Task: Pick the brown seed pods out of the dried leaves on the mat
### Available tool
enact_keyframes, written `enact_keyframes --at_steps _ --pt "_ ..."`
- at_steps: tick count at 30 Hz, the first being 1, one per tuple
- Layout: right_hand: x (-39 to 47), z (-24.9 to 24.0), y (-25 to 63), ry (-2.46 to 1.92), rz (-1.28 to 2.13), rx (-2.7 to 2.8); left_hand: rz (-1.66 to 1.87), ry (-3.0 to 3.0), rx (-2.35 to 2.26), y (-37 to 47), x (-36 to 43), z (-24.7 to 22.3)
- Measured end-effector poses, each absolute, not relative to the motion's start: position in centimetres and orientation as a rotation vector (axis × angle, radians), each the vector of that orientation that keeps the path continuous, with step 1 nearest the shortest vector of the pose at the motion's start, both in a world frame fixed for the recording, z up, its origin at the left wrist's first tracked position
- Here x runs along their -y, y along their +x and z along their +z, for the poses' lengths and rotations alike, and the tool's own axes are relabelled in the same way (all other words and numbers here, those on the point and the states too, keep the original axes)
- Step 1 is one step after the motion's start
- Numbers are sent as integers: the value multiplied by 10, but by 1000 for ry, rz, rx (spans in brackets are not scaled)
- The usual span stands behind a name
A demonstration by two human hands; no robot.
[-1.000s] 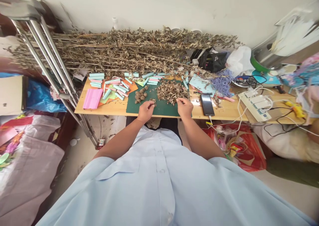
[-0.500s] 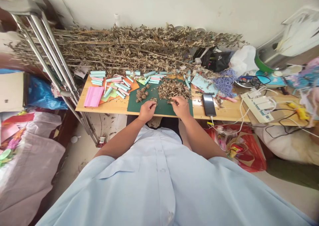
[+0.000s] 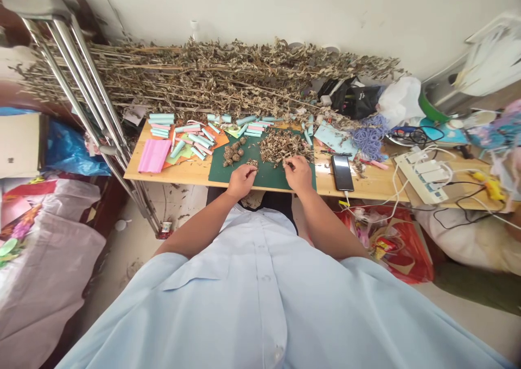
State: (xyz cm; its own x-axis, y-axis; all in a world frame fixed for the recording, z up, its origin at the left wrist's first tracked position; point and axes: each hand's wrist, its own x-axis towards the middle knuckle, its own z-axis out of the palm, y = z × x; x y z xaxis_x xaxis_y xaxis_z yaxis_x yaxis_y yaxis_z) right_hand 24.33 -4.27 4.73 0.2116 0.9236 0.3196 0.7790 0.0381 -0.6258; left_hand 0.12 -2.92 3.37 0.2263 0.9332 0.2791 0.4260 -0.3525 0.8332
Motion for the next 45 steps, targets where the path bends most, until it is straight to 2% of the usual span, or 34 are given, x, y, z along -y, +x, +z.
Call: enact_keyframes --at_steps 10,25,45 --pt "34 36 252 -1740 465 1167 1074 1852 -1243 0 27 31" --pt "33 51 249 -1544 744 641 1050 1805 -1240 -1 27 32" --pt "55 50 270 -1760 864 838 1006 1827 -1255 -2 28 40"
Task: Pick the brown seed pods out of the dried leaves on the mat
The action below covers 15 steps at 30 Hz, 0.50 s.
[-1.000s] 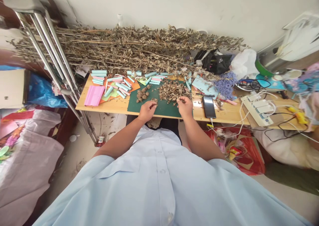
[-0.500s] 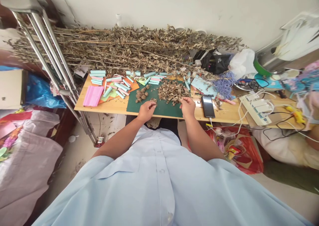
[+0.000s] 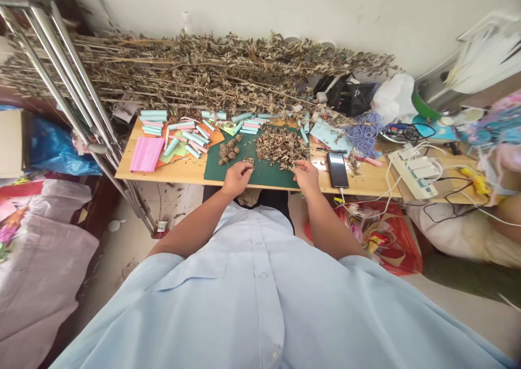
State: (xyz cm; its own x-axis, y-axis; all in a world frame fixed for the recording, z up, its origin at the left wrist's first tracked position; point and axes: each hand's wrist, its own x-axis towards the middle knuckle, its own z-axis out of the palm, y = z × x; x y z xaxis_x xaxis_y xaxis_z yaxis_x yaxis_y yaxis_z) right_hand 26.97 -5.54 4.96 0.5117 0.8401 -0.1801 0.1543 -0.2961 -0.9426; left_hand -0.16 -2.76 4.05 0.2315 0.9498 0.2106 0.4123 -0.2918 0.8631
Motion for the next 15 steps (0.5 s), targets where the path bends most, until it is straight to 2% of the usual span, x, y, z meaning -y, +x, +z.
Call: enact_keyframes --at_steps 8,15 --pt "59 45 271 -1578 700 777 1011 1840 -1242 -1 27 38" --pt "62 50 263 -1536 803 783 1038 1794 -1229 0 29 41"
